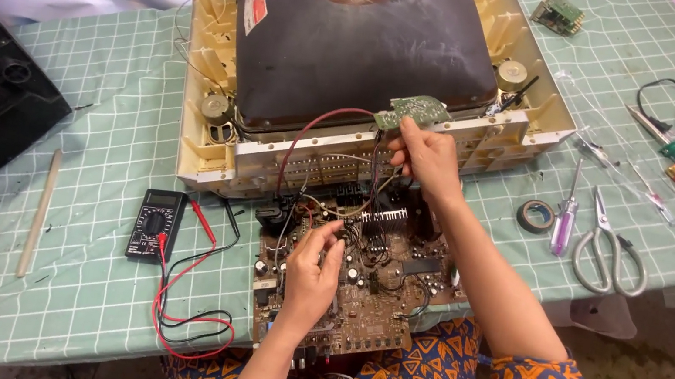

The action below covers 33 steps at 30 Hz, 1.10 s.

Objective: Cleaning a circuit board from a disassembled CRT television using a toothbrush to remove dust and debris.

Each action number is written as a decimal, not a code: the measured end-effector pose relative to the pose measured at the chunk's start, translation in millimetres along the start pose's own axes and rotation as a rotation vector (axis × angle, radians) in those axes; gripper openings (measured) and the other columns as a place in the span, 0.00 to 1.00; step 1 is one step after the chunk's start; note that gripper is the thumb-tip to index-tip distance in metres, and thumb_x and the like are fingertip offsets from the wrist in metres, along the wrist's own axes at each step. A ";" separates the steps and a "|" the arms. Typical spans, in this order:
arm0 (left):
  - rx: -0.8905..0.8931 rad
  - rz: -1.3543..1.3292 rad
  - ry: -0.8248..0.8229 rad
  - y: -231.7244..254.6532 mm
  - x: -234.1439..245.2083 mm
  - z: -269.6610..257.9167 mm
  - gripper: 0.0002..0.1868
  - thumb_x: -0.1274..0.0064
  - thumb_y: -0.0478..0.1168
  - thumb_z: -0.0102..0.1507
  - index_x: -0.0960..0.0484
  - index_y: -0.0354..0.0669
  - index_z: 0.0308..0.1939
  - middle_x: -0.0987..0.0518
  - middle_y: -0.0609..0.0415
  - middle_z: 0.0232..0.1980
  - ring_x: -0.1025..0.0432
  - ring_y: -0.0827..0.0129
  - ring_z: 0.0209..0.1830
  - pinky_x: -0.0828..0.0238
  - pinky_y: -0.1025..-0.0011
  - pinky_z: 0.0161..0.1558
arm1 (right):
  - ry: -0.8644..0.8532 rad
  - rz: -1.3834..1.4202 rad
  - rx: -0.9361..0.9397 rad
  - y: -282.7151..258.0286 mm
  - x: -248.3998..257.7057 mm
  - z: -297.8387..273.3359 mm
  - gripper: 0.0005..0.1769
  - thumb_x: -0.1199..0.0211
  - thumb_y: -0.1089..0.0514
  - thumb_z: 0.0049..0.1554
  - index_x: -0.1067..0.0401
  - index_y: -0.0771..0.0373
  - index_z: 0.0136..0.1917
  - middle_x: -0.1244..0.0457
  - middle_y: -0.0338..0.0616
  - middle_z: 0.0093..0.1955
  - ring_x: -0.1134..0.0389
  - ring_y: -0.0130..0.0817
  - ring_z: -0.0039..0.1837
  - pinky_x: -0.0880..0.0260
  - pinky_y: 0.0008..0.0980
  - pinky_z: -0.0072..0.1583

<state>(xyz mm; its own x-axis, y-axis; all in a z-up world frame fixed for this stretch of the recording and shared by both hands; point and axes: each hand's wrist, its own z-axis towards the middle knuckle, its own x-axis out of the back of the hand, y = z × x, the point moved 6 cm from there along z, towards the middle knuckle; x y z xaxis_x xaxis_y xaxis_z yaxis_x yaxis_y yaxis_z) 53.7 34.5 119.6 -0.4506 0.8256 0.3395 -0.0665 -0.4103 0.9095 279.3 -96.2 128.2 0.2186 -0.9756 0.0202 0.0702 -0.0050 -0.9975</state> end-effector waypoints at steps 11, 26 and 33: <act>-0.041 0.058 0.112 -2.2 22.0 30.2 0.15 0.53 0.28 0.68 0.22 0.31 0.58 0.21 0.44 0.39 0.25 0.60 0.40 0.25 0.64 0.42 | 0.096 -0.351 0.214 7.7 52.7 -39.4 0.24 0.46 0.47 0.71 0.21 0.61 0.40 0.34 0.45 0.27 0.34 0.31 0.28 0.34 0.27 0.35; -0.391 0.480 0.101 -38.9 -17.5 -123.4 0.11 0.38 0.31 0.60 0.17 0.36 0.47 0.18 0.47 0.45 0.25 0.60 0.47 0.32 0.53 0.65 | 0.077 -1.080 -0.042 120.5 138.8 -139.2 0.19 0.33 0.48 0.62 0.26 0.57 0.62 0.30 0.41 0.50 0.30 0.42 0.43 0.33 0.47 0.45; -0.305 0.718 0.009 -48.7 -45.3 -131.3 0.15 0.36 0.38 0.61 0.16 0.43 0.51 0.21 0.52 0.40 0.30 0.63 0.41 0.32 0.50 0.60 | 0.136 -0.943 0.017 105.2 128.9 -136.1 0.28 0.39 0.65 0.60 0.33 0.71 0.73 0.33 0.41 0.38 0.33 0.35 0.38 0.27 0.46 0.50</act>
<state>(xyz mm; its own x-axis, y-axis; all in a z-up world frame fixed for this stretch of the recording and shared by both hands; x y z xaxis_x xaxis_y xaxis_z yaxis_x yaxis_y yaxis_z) -39.5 -33.8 28.5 -0.4831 0.3149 0.8170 0.0026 -0.9326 0.3609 182.4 -252.4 16.7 -0.0503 -0.5886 0.8069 0.1743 -0.8007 -0.5732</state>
